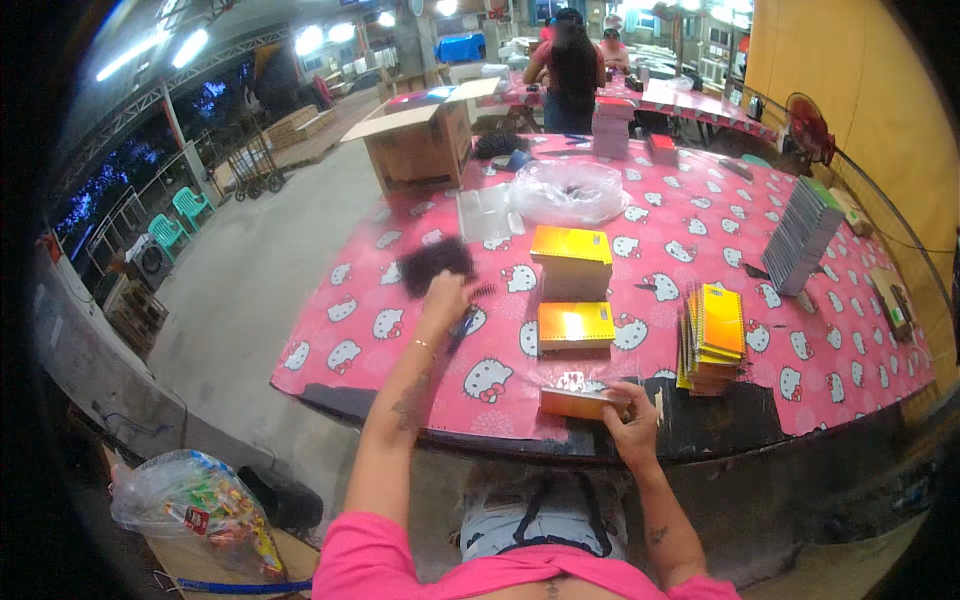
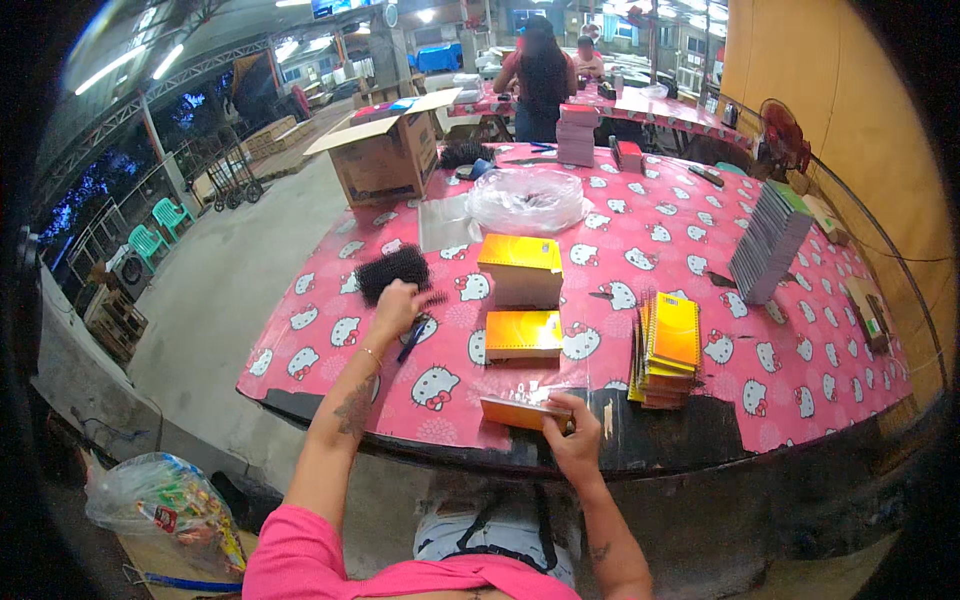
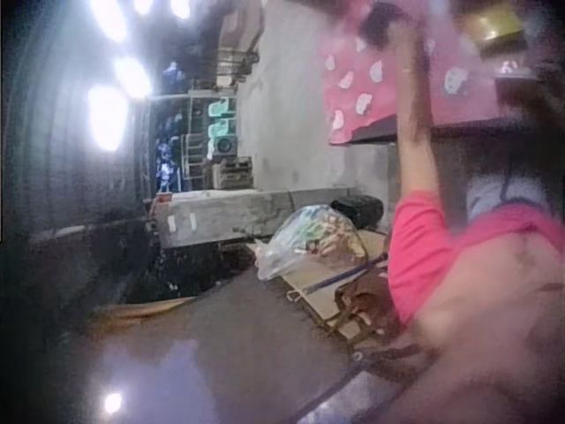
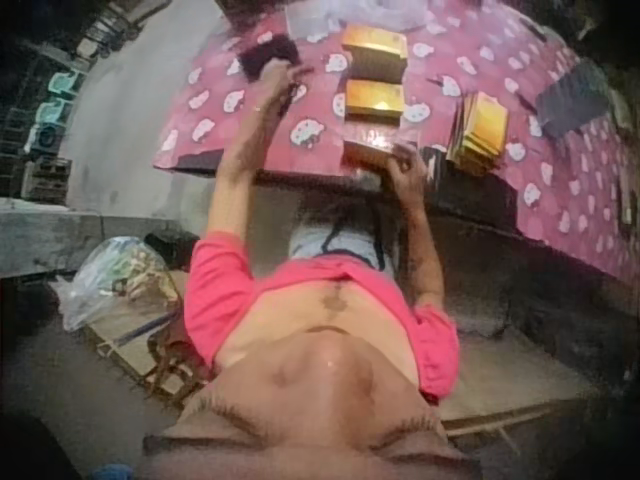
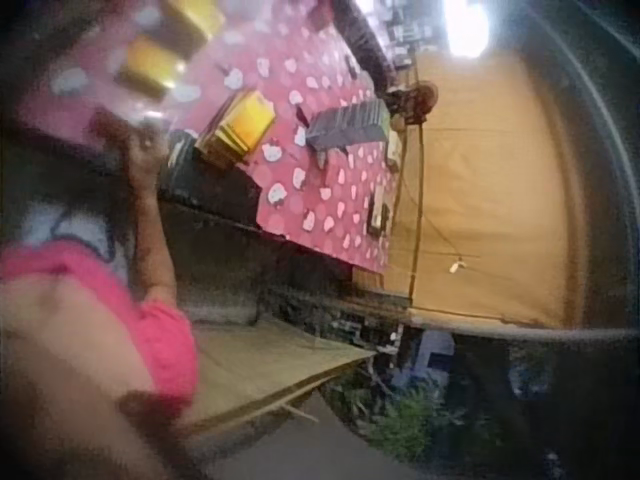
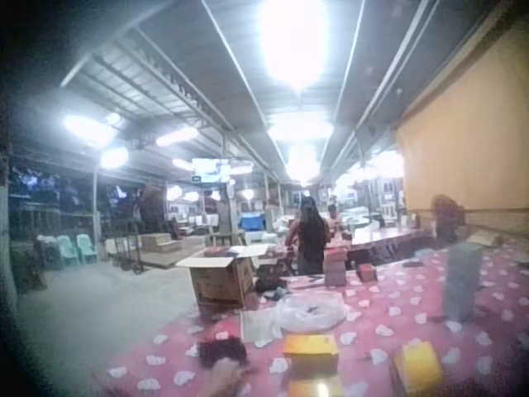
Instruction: The person packages small yellow and orange items by placing them into plastic sleeves and then sealing the sleeves into cardboard boxes by hand.
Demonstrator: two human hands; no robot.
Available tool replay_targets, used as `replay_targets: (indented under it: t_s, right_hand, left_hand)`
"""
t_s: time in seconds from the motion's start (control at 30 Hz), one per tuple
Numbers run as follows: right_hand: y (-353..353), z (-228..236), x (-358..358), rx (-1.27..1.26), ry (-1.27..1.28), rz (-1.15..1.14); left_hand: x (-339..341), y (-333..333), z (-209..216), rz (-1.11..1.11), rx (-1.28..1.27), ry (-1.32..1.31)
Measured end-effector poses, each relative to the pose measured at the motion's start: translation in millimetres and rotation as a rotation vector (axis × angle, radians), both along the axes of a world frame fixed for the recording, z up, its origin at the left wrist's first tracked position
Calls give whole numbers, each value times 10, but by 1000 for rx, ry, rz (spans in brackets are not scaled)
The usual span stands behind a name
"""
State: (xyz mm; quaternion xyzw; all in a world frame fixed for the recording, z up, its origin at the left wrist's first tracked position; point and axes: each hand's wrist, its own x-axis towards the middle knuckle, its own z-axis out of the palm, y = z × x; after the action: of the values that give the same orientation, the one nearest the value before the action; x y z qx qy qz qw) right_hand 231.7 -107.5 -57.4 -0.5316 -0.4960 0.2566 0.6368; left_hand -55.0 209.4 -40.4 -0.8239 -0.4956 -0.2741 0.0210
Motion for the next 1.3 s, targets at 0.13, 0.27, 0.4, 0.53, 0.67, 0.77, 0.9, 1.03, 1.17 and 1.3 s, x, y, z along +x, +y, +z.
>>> replay_targets:
  t_s: [0.13,0.27,0.4,0.53,0.67,0.77,0.9,1.03,1.17,1.3]
  right_hand:
    - [-28,198,-52,-60,94,73]
    - [93,-80,80,-136,81,300]
    - [118,-7,0,-94,151,251]
    - [80,-29,40,-114,110,166]
    - [89,128,9,-118,90,141]
    - [98,31,73,-124,58,193]
    - [118,23,51,-184,125,241]
    - [142,37,51,-209,182,325]
    - [127,-66,135,-195,123,382]
    - [144,-51,97,-185,120,369]
  left_hand:
    - [119,78,-220,9,103,109]
    - [291,16,-236,8,259,117]
    - [90,72,-232,102,88,189]
    - [195,-59,-104,27,149,26]
    - [352,-474,183,35,349,-154]
    - [435,-1028,269,-160,-225,-487]
    - [643,-2070,116,-440,-558,-739]
    - [851,-2534,66,-427,-388,-506]
    - [691,-2263,253,-257,-243,-673]
    - [581,-2200,357,-261,-265,-552]
